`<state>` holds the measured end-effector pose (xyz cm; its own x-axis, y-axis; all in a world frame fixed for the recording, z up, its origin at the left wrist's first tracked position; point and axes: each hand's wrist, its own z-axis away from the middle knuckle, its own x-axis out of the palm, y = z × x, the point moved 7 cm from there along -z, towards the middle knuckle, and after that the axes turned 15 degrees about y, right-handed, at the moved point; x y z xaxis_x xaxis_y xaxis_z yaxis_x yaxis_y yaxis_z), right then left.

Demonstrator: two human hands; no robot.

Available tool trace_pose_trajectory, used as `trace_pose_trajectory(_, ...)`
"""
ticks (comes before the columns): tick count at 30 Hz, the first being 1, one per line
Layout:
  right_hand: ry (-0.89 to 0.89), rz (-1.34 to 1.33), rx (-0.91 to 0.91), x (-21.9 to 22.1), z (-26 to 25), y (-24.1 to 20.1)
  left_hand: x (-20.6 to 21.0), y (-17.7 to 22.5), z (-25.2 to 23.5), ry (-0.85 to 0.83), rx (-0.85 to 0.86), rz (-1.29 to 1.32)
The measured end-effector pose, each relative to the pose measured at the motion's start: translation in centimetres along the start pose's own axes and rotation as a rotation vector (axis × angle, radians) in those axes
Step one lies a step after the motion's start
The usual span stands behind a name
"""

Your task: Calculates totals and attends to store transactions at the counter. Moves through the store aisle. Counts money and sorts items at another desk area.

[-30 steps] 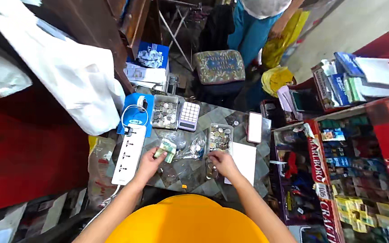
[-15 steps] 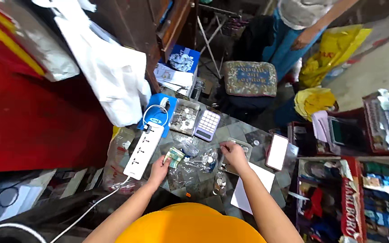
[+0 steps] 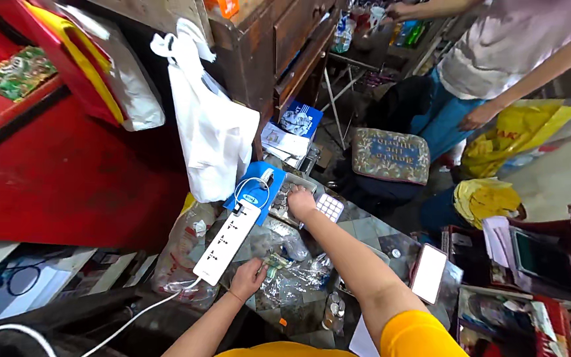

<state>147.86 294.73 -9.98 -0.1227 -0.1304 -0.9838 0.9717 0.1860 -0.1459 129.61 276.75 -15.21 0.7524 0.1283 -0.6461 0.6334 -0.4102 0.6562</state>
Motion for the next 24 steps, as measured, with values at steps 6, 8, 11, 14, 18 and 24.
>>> trace_pose_trajectory(6,-0.207,-0.053,0.09,-0.9,0.3,-1.1,0.2,0.1,0.0,0.032,0.05,-0.01)
trace_pose_trajectory(8,-0.172,-0.128,0.154,-1.3,0.0,-0.3,0.1,0.1,0.1,0.006,0.031,-0.003)
trace_pose_trajectory(11,0.004,-0.427,0.374,-2.4,-0.3,2.8,0.0,0.2,-0.2,-0.024,0.002,0.011)
trace_pose_trajectory(14,0.185,-0.933,0.588,-2.4,0.8,4.7,0.1,0.2,-0.1,0.02,0.048,0.007)
trace_pose_trajectory(18,0.203,-1.518,0.822,-1.5,2.8,4.2,0.2,0.0,0.0,0.032,0.067,-0.006)
trace_pose_trajectory(24,0.226,-1.423,0.766,-2.1,2.9,3.6,0.0,0.2,-0.1,0.032,0.083,-0.013)
